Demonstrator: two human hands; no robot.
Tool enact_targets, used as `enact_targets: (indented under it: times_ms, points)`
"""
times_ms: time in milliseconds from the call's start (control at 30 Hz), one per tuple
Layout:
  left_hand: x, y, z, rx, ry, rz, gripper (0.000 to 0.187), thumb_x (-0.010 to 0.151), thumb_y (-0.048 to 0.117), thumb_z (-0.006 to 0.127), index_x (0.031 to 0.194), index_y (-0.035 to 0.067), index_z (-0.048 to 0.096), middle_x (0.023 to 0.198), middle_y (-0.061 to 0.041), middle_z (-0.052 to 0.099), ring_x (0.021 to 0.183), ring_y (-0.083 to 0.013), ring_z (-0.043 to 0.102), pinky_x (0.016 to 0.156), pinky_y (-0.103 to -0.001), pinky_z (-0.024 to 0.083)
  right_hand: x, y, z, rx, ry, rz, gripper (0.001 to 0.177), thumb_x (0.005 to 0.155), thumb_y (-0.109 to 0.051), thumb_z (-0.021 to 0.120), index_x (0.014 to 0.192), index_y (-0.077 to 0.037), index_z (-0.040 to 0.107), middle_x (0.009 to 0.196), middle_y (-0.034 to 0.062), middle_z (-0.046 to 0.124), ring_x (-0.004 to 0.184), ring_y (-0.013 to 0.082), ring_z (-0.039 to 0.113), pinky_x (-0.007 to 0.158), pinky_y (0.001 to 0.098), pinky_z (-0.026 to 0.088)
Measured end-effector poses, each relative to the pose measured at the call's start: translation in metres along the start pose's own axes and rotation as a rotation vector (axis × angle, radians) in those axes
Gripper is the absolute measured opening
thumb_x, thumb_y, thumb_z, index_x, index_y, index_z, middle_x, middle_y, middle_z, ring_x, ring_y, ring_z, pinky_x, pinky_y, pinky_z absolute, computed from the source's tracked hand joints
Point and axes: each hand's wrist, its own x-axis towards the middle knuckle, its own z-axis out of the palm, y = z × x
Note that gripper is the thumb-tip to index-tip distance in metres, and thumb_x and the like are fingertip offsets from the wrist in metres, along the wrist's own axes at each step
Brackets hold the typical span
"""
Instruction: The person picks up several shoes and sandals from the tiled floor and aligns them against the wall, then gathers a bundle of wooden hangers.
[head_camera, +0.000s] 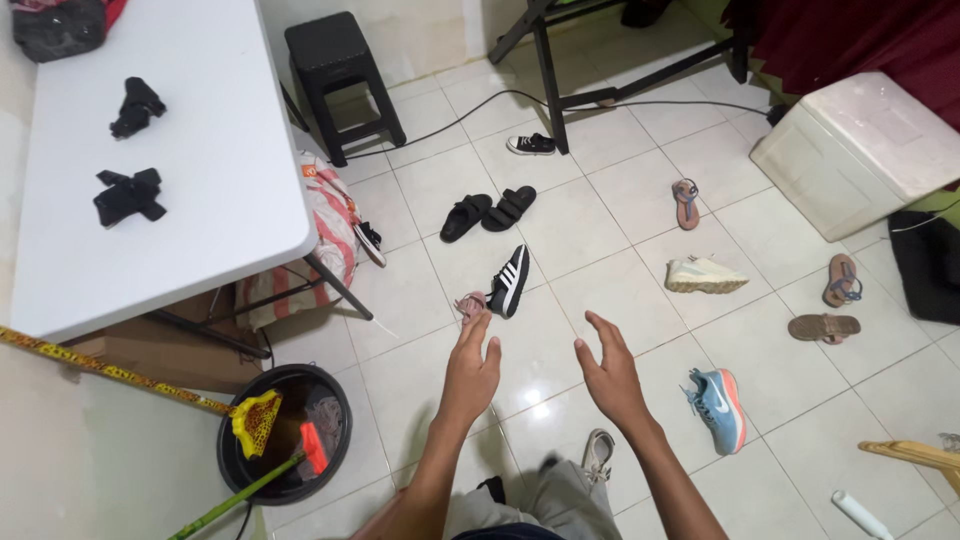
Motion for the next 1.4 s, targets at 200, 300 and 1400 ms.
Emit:
enact_targets:
  times_ms: [200,300,1400]
  points:
    - [0.074,0.001,0.037,-0.043,-0.013,0.008,0.046,0.1,0.017,0.054,0.142,-0.003,0.053,0.147,-0.02,0.055,0.139,-0.0346,0.051,0.116,-0.041,0.038,0.079,0.019,0.02,0.144,0.136,0.087,0.049,0.098,-0.025,0.06,0.143,-0.007,0.055,0.145,0.0147,0.057,0.132,0.0306,0.057,0.111,0.0401,0.044]
    - [0.114,0.0,0.054,0.091,-0.042,-0.026,0.048,0.097,0.016,0.056,0.142,-0.002,0.053,0.146,-0.019,0.054,0.136,-0.0361,0.05,0.11,-0.045,0.035,0.125,0.031,0.023,0.143,0.113,0.082,0.049,0.097,-0.022,0.059,0.142,-0.005,0.054,0.145,0.015,0.057,0.132,0.0317,0.055,0.111,0.0402,0.042]
    - [0.483,-0.059,0.042,0.007,-0.096,0.009,0.046,0.1,0.014,0.048,0.141,-0.004,0.053,0.15,-0.021,0.053,0.14,-0.0358,0.049,0.116,-0.04,0.038,0.473,0.034,0.071,0.142,0.145,0.255,0.046,0.099,-0.02,0.055,0.144,-0.007,0.053,0.149,0.0129,0.054,0.133,0.0351,0.052,0.109,0.042,0.044]
